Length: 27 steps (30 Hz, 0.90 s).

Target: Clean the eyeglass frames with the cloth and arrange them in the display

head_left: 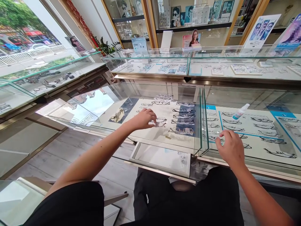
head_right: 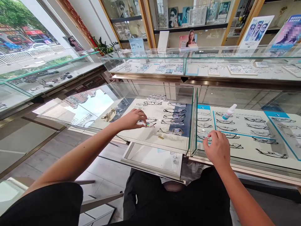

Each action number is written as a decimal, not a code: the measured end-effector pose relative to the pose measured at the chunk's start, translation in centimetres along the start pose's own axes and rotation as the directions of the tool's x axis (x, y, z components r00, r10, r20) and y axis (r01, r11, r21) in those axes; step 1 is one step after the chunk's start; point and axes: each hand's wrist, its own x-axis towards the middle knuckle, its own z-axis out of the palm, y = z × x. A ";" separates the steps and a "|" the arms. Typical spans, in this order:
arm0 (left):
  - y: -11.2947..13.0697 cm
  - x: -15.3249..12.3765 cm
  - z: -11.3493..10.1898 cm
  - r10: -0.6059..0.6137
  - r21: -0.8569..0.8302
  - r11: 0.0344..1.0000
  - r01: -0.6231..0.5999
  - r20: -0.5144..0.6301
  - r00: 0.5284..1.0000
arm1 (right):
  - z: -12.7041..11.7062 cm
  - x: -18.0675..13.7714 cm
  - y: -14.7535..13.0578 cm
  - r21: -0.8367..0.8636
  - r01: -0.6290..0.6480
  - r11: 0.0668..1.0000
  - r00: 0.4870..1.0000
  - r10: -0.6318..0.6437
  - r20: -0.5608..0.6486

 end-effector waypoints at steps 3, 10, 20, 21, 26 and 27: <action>-0.4 0.5 -0.1 -0.024 0.018 1.000 0.024 -0.004 1.000 | 0.0 0.0 0.0 0.002 -0.011 1.000 1.000 0.011 0.014; -2.7 2.9 -0.6 -0.097 0.064 0.993 0.095 0.022 0.995 | -0.1 0.0 -0.2 0.007 -0.019 1.000 0.999 0.018 0.027; -6.0 6.9 -1.2 -0.160 0.142 0.978 0.154 0.030 0.987 | 0.3 0.0 0.0 0.005 0.017 1.000 1.000 -0.017 -0.024; -6.2 7.1 -1.2 -0.165 0.143 0.977 0.159 0.029 0.986 | 0.3 0.0 -0.1 0.007 0.016 1.000 1.000 -0.015 -0.024; -6.8 7.4 -1.0 -0.164 0.152 0.975 0.161 0.007 0.986 | 0.1 0.1 -0.2 0.019 0.005 1.000 1.000 -0.004 -0.017; -6.8 7.3 -1.0 -0.158 0.147 0.977 0.156 0.002 0.987 | 0.1 0.1 -0.2 0.021 0.001 1.000 1.000 -0.001 -0.015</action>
